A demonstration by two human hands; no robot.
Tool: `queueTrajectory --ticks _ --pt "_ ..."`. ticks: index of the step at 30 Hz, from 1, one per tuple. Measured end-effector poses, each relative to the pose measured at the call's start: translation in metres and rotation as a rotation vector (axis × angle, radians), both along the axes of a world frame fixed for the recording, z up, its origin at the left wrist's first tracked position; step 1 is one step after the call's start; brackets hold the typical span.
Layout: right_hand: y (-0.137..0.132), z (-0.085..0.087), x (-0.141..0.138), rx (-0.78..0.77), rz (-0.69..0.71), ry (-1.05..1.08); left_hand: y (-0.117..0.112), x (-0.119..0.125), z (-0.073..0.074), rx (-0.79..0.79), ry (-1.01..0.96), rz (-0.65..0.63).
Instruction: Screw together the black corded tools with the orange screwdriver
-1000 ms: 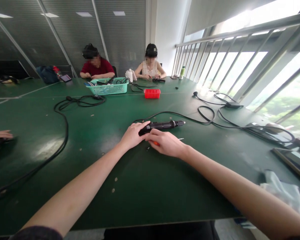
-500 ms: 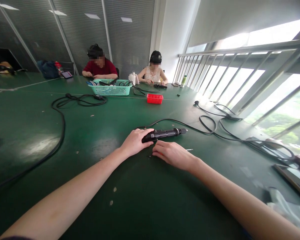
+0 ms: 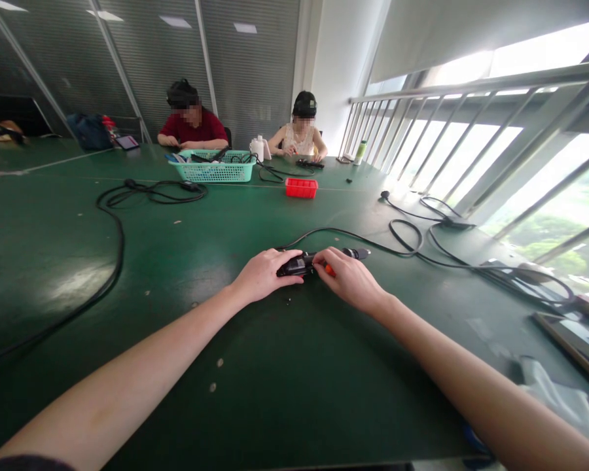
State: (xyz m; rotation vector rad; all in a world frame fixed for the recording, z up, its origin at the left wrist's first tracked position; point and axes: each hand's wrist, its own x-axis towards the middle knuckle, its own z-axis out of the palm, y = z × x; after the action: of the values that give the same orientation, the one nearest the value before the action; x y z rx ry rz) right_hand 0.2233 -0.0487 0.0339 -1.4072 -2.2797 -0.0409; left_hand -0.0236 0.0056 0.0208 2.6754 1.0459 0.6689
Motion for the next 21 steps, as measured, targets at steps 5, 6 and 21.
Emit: queueTrajectory --ticks 5,6,21 --pt "-0.002 0.002 -0.002 0.045 -0.020 -0.087 0.001 0.000 -0.001 0.011 0.007 0.005" --pt "-0.002 0.002 -0.001 0.045 -0.030 -0.097 0.001 0.000 -0.001 0.015 0.008 0.004" --pt "-0.009 0.002 -0.014 0.063 0.065 0.207 0.000 0.002 -0.004 0.056 0.000 0.009"
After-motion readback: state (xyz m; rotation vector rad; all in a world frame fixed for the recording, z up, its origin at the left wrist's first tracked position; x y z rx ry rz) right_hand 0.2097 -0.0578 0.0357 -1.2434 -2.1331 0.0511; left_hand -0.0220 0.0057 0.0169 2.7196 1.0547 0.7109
